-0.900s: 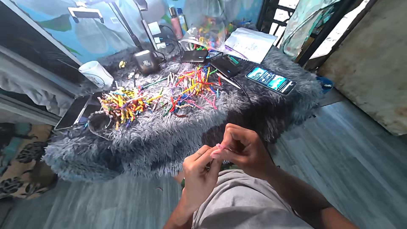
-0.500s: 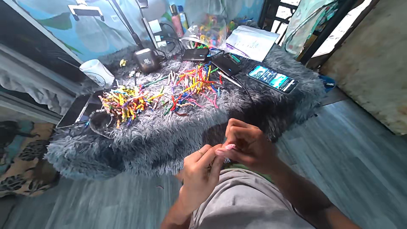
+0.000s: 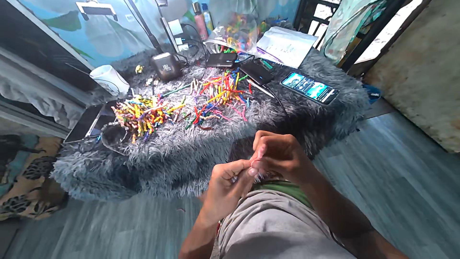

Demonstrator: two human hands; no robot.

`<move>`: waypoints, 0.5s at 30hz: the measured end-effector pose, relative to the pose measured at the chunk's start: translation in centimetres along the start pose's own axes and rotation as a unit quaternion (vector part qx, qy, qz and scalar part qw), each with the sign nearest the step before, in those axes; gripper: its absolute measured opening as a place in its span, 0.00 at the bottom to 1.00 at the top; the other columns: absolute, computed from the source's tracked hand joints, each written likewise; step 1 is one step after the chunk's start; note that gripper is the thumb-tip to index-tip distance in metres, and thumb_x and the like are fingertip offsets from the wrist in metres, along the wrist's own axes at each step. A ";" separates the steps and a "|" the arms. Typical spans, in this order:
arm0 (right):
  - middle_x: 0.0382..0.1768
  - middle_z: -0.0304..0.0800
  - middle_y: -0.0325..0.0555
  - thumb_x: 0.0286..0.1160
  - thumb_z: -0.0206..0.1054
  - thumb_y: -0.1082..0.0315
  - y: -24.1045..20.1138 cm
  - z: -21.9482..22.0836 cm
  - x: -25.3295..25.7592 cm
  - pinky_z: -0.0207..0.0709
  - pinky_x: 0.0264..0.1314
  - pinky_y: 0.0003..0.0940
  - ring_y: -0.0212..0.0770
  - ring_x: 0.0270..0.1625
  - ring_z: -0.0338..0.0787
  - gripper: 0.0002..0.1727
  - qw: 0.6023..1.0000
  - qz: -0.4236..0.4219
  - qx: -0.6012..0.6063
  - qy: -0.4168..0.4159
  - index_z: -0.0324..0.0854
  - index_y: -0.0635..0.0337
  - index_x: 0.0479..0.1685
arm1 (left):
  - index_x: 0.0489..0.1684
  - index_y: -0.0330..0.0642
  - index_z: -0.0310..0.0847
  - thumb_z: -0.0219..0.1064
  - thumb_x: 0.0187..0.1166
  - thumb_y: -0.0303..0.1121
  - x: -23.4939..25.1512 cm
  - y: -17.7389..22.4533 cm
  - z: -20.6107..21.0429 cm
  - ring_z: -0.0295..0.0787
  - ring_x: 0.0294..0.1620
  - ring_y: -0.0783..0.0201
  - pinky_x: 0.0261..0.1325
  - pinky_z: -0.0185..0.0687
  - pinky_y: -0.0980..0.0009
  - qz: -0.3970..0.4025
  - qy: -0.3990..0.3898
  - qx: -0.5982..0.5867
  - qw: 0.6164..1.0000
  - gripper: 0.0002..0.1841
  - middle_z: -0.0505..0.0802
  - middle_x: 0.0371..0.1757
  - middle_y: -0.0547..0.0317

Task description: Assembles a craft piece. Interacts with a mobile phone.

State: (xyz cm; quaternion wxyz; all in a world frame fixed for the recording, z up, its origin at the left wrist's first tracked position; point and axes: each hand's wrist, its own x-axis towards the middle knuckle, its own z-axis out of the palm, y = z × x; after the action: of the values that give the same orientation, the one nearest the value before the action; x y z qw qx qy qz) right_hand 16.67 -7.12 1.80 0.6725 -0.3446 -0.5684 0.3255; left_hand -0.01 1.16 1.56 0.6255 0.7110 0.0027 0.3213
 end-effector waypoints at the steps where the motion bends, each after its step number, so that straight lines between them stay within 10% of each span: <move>1: 0.33 0.81 0.27 0.74 0.71 0.71 -0.2 0.3 0.0 0.76 0.33 0.07 0.12 0.31 0.79 0.07 0.999 -0.004 -0.037 0.030 0.82 0.59 0.28 | 0.41 0.32 0.88 0.61 0.86 0.26 -0.1 0.0 0.5 0.76 0.24 0.90 0.28 0.73 0.91 0.024 0.040 0.086 0.995 0.09 0.87 0.25 0.74; 7: 0.29 0.75 0.28 0.71 0.72 0.69 0.2 1.3 0.1 0.66 0.25 0.06 0.12 0.25 0.70 0.10 0.986 -0.012 -0.122 0.113 0.76 0.57 0.26 | 0.36 0.27 0.88 0.62 0.84 0.28 0.0 -0.9 1.6 0.79 0.25 0.80 0.34 0.75 0.88 0.138 0.146 0.364 0.909 0.12 0.86 0.23 0.55; 11: 0.33 0.85 0.22 0.86 0.63 0.53 0.4 -0.5 0.4 0.72 0.28 0.07 0.11 0.28 0.78 0.15 0.997 0.026 0.039 -0.056 0.83 0.56 0.49 | 0.40 0.37 0.85 0.57 0.89 0.29 0.0 -0.1 0.8 0.73 0.22 0.90 0.25 0.69 0.91 0.013 0.032 0.044 0.998 0.11 0.83 0.24 0.77; 15: 0.38 0.88 0.29 0.84 0.66 0.66 0.6 -1.2 0.6 0.77 0.30 0.08 0.13 0.31 0.82 0.08 0.994 -0.010 0.043 -0.097 0.85 0.61 0.40 | 0.42 0.44 0.86 0.59 0.90 0.34 0.5 -0.3 -0.4 0.72 0.21 0.91 0.23 0.65 0.91 -0.052 -0.069 -0.180 0.980 0.10 0.82 0.23 0.83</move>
State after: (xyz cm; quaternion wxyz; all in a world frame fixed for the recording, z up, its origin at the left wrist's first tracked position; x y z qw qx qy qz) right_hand 17.92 -6.45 1.48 0.6313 -0.2769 -0.6198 0.3750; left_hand 0.30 1.74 1.53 0.7575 0.6064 -0.0613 0.2338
